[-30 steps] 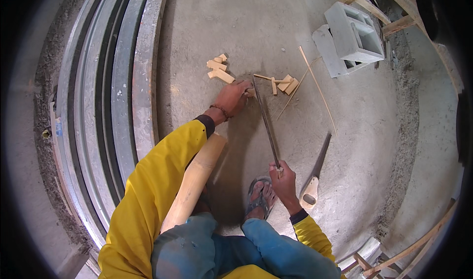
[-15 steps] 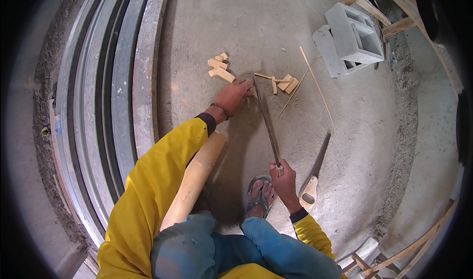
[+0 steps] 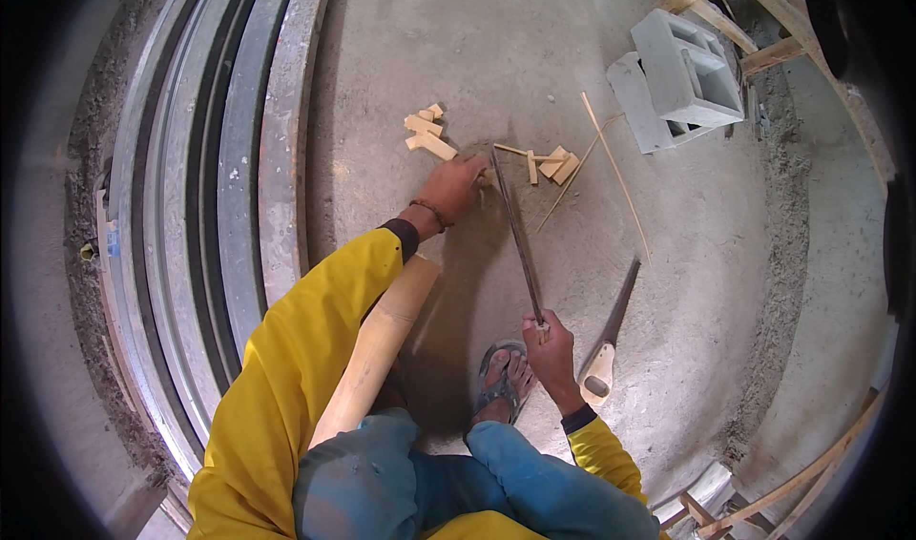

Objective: The person uses a hand saw to cut a cylindrical wooden piece into smaller segments. They repeatedly position the wood, saw through it, and place the cut pieces on the floor. The task continues with multiple cuts, producing a pile of small wooden segments.

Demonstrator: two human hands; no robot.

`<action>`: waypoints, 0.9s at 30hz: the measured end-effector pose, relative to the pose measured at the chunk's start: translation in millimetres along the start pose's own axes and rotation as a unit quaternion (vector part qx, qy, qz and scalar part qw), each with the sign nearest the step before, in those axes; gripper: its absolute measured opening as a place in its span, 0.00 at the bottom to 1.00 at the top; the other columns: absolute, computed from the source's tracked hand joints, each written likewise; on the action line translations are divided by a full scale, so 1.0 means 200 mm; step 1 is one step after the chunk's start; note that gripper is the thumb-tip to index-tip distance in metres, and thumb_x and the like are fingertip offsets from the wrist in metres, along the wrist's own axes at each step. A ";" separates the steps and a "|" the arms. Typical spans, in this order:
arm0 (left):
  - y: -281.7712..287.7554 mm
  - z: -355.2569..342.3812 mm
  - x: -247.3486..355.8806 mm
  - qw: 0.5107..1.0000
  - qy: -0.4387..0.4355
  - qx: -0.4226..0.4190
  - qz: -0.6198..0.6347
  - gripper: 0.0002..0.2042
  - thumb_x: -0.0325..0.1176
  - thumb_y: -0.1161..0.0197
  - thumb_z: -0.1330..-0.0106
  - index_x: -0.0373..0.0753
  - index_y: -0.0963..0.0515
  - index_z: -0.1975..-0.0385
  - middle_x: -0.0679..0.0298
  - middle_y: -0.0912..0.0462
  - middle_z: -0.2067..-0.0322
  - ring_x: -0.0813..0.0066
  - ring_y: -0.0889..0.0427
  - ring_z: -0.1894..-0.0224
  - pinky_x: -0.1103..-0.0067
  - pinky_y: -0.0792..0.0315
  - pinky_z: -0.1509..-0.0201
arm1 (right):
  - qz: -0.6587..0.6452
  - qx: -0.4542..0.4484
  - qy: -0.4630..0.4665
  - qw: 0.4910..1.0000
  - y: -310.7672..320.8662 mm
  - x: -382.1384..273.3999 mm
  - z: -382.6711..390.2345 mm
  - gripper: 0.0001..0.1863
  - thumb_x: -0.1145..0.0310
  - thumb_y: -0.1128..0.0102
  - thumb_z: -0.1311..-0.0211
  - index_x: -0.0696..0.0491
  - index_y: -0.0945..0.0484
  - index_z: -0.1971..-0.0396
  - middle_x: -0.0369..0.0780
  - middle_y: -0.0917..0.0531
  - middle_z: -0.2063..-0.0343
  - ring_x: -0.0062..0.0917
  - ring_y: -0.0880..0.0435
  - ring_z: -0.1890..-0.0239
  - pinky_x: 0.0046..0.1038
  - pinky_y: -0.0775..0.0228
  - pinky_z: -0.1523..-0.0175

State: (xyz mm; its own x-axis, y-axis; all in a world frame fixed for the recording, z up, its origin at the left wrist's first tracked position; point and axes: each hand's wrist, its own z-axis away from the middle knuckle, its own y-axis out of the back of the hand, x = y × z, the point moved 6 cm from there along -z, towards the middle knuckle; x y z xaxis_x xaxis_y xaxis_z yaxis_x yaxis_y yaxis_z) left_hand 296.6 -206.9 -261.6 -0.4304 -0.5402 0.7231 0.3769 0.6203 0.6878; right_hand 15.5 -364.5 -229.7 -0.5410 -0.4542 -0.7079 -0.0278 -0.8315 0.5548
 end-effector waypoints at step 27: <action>-0.02 0.01 0.00 0.998 -0.050 0.010 -0.045 0.13 0.25 0.43 0.34 0.37 0.22 0.50 0.51 0.18 0.58 0.45 0.16 0.57 0.58 0.21 0.54 | 0.012 0.013 0.031 0.999 0.00 -0.07 -0.05 0.14 0.61 0.40 0.29 0.57 0.19 0.55 0.48 0.17 0.75 0.40 0.16 0.71 0.39 0.26 0.65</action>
State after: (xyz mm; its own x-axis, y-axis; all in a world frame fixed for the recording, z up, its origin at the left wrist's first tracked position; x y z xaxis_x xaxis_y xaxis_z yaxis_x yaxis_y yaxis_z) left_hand 293.5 -209.2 -264.2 -0.5420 -0.5357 0.6475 0.3170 0.5832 0.7479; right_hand 31.9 -361.1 -225.4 -0.4878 -0.4935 -0.7201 -0.0387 -0.8119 0.5826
